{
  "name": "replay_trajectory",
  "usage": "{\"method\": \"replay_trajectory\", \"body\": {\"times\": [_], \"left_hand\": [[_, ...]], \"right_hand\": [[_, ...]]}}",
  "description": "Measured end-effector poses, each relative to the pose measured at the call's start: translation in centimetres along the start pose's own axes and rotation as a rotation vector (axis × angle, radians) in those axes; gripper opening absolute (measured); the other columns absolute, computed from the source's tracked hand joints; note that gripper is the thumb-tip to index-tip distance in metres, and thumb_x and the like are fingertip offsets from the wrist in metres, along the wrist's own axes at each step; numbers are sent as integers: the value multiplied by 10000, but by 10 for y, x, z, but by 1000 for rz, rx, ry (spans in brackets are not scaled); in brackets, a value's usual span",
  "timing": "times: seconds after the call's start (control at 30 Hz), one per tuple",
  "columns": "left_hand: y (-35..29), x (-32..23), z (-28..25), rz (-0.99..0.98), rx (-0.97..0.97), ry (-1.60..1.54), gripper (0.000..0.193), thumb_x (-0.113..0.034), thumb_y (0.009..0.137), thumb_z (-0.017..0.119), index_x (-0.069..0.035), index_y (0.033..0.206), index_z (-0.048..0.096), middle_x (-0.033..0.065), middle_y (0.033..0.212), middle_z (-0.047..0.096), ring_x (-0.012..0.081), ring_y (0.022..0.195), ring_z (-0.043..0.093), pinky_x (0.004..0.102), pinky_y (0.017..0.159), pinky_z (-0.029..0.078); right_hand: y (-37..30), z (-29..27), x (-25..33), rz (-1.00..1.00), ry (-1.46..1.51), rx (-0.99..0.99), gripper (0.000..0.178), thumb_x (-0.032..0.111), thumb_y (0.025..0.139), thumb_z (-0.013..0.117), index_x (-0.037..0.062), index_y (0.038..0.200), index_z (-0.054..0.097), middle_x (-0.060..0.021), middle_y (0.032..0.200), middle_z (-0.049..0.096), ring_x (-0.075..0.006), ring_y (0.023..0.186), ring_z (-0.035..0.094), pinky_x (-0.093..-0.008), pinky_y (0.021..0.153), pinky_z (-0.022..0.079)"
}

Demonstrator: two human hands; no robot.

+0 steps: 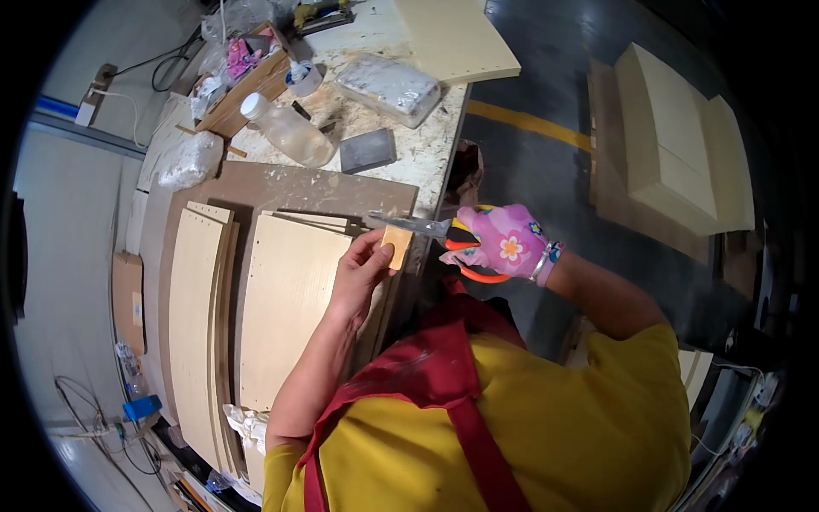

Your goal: The person wipes and sands several light-colored wooden panels on a workbench. They use a white cloth to wipe the surfaces and a small sanding block to smooth the edges, occasionally dipping the block into a container. The person also uses scissors to trim the sanding block.

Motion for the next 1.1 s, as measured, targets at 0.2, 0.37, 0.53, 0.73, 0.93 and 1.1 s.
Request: {"method": "replay_trajectory", "body": {"times": [0.2,0.37,0.53,0.73,0.93,1.1], "left_hand": [[3,-6,6,-11,75,-58,331,-139,878,647,-110,1199,573,-8,1049,590,102,932,558,252,789,484],[-3,-9,-7,73,158,-301,353,-60,888,595,-115,1229,522,40,1187,561,186,1111,541,360,940,475],[-10,-14,-19,63,181,-521,393,-66,905,545,-94,1287,460,116,1240,533,274,1164,519,419,970,481],[-15,-21,-24,89,364,-920,365,-117,876,547,-58,1228,470,162,1135,555,319,1097,545,387,879,535],[-21,-25,-32,171,302,-698,337,-119,840,562,-65,1169,507,157,1152,550,312,1089,548,410,885,515],[-26,-30,-40,184,219,-445,326,-116,815,572,-72,1134,525,120,1188,530,267,1102,529,404,909,491]], "right_hand": [[-18,-12,-19,320,304,-93,558,428,712,768,34,1040,547,-224,789,615,-439,765,590,-407,627,491],[-17,-20,-30,324,447,-250,511,359,720,775,29,1023,530,-209,818,631,-432,817,586,-395,664,497],[-12,-16,-20,247,510,-132,594,415,704,777,18,1078,541,-215,849,648,-418,804,618,-424,672,499],[-5,-12,4,158,489,-54,628,441,685,785,12,1085,558,-226,800,636,-413,743,618,-411,632,495],[1,-14,17,-26,434,-118,610,454,681,781,44,1080,570,-190,722,624,-383,638,609,-396,554,477],[3,-18,29,-105,289,-81,641,544,672,743,69,1068,572,-149,714,637,-350,647,626,-398,570,484]]}}
Point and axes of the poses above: each hand's wrist, its own y-axis towards the middle knuckle, its own z-axis out of the palm, x = y × z, the point moved 4 cm from there along y, towards the middle knuckle
